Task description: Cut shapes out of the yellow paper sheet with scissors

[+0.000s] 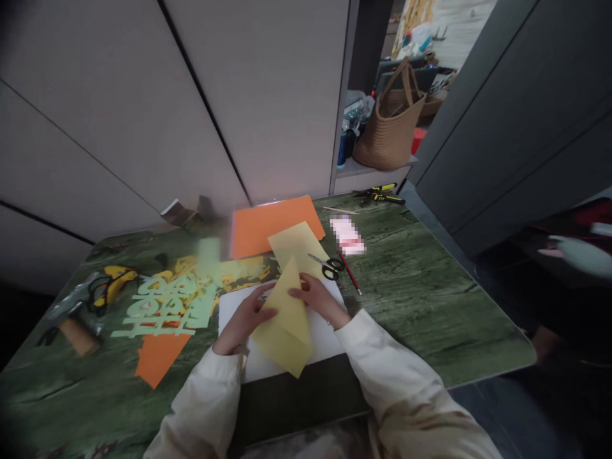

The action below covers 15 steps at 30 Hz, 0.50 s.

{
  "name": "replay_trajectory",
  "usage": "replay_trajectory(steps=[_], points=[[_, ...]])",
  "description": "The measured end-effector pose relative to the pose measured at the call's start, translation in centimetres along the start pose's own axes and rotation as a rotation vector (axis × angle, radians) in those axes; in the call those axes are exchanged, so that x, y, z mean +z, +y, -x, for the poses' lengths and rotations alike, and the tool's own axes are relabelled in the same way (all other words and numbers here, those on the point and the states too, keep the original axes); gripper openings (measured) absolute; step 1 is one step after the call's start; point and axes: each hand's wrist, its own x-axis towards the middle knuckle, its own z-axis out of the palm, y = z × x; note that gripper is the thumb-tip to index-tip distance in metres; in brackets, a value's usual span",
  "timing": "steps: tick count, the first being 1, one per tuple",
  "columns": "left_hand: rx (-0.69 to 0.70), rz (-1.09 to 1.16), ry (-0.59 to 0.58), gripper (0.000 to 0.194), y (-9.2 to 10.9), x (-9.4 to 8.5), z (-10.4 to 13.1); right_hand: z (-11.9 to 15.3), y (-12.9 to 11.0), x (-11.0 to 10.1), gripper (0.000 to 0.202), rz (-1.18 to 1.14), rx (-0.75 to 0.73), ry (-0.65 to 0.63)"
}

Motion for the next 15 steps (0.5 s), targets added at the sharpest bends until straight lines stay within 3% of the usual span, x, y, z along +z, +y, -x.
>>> replay_trajectory(steps=[3,9,11,15], points=[[0.014,0.015,-0.045,0.074,-0.6,0.0,0.0,0.0,-0.2,-0.3,0.05,-0.032,0.058,-0.027],[0.101,-0.077,-0.199,0.062,-0.8,-0.3,0.5,0.0,-0.5,-0.8,0.069,-0.055,0.033,0.055],[0.099,-0.109,-0.217,0.062,-0.9,-0.3,0.5,0.0,-0.6,-1.2,0.064,-0.02,0.023,0.06],[0.085,-0.146,-0.193,0.061,-1.5,-0.4,0.2,0.1,-0.7,-2.1,0.031,0.031,-0.002,0.044]])
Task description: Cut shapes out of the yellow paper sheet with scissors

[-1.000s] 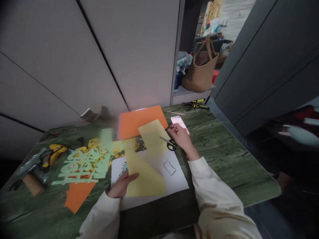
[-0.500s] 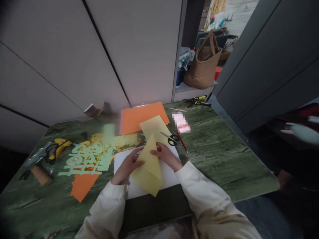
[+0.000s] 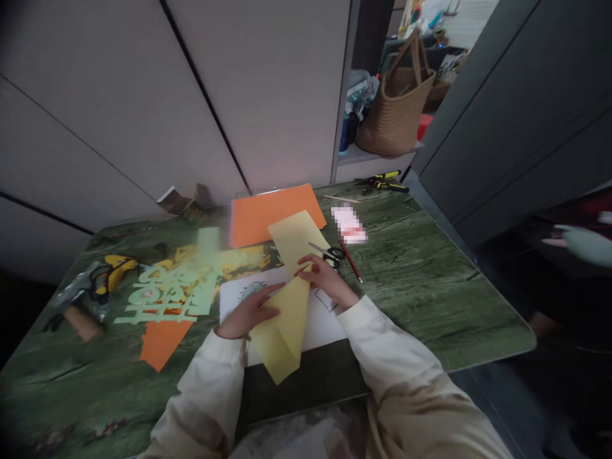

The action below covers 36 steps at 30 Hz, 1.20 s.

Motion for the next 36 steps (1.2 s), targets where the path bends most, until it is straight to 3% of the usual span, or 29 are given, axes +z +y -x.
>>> replay_trajectory(steps=[3,9,22,36], points=[[0.022,-0.051,0.045,0.055,-0.3,0.0,-0.2,-0.1,0.1,-0.6,0.019,0.021,-0.012,-0.024],[0.088,-0.135,0.116,0.047,-0.2,0.2,-0.2,-0.3,0.3,-1.5,0.024,0.139,0.043,0.005],[0.065,-0.231,0.283,0.046,-0.3,0.4,0.1,-0.7,1.0,-1.2,0.031,0.013,-0.145,0.11],[0.12,-0.217,0.268,0.045,0.1,0.7,0.1,-1.1,1.4,-1.2,0.036,-0.061,-0.197,0.189]])
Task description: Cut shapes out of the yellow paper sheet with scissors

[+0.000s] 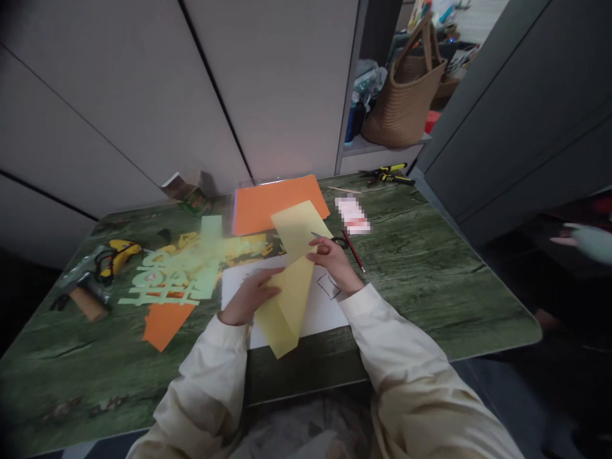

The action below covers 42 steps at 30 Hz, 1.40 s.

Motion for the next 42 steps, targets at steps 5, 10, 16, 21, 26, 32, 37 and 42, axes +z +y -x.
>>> replay_trajectory(steps=[5,10,16,21,26,32,37,42], points=[[-0.002,-0.004,0.024,0.044,0.5,0.0,0.2,0.7,-1.0,0.4,0.04,-0.059,0.056,-0.031],[0.008,-0.022,0.09,0.044,0.3,0.3,0.0,1.3,-1.2,1.1,0.05,-0.051,0.266,-0.182],[-0.006,-0.059,0.095,0.044,0.5,0.5,0.0,1.0,-0.5,1.1,0.048,-0.015,0.234,-0.114],[0.016,-0.058,0.089,0.043,0.7,0.3,0.2,1.2,-0.9,1.0,0.045,0.01,0.211,-0.114],[0.005,-0.054,0.1,0.043,0.4,0.3,0.2,1.4,-1.2,1.2,0.044,0.014,0.212,-0.126],[0.02,-0.04,0.094,0.043,0.3,0.2,0.2,1.3,-1.1,0.9,0.034,-0.05,0.17,-0.103],[0.017,-0.044,0.098,0.043,0.4,0.2,0.4,1.1,-1.1,0.6,0.031,-0.066,0.147,-0.145],[0.021,-0.025,0.094,0.043,0.3,0.1,0.4,1.0,-1.2,0.5,0.031,-0.048,0.137,-0.113]])
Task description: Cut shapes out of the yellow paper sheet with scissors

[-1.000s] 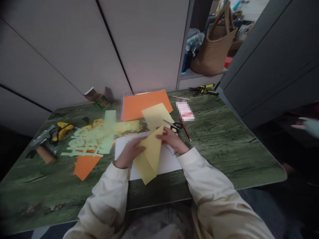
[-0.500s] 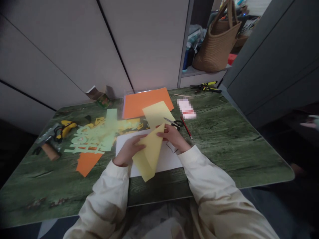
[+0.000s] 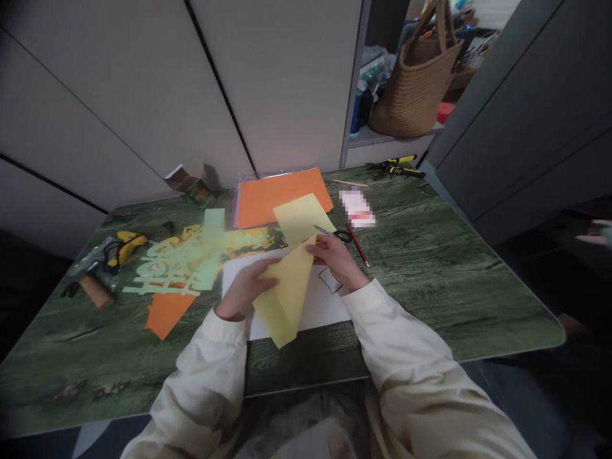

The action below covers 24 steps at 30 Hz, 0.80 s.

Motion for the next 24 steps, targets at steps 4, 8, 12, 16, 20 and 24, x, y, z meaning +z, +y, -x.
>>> replay_trajectory(steps=[4,8,12,16,20,24], points=[[-0.008,0.001,0.012,0.043,-0.01,0.01,0.01,0.04,-0.2,-0.07,0.028,0.007,-0.009,0.015],[-0.011,0.017,0.01,0.042,0.16,0.0,0.06,0.1,-0.33,-0.17,0.027,0.001,-0.016,-0.009],[-0.015,0.014,0.024,0.042,-0.01,0.12,0.08,0.1,-0.43,-0.32,0.029,0.007,-0.019,-0.017],[-0.01,-0.025,0.038,0.043,-0.43,0.26,0.06,-0.05,-0.34,-0.39,0.026,0.021,-0.019,0.065],[-0.02,-0.058,0.038,0.043,-0.44,0.24,0.03,-0.21,-0.13,-0.45,0.028,0.012,-0.046,0.098],[-0.01,0.007,0.034,0.041,-0.29,0.21,0.02,-0.22,-0.06,-0.45,0.027,-0.007,-0.063,0.09]])
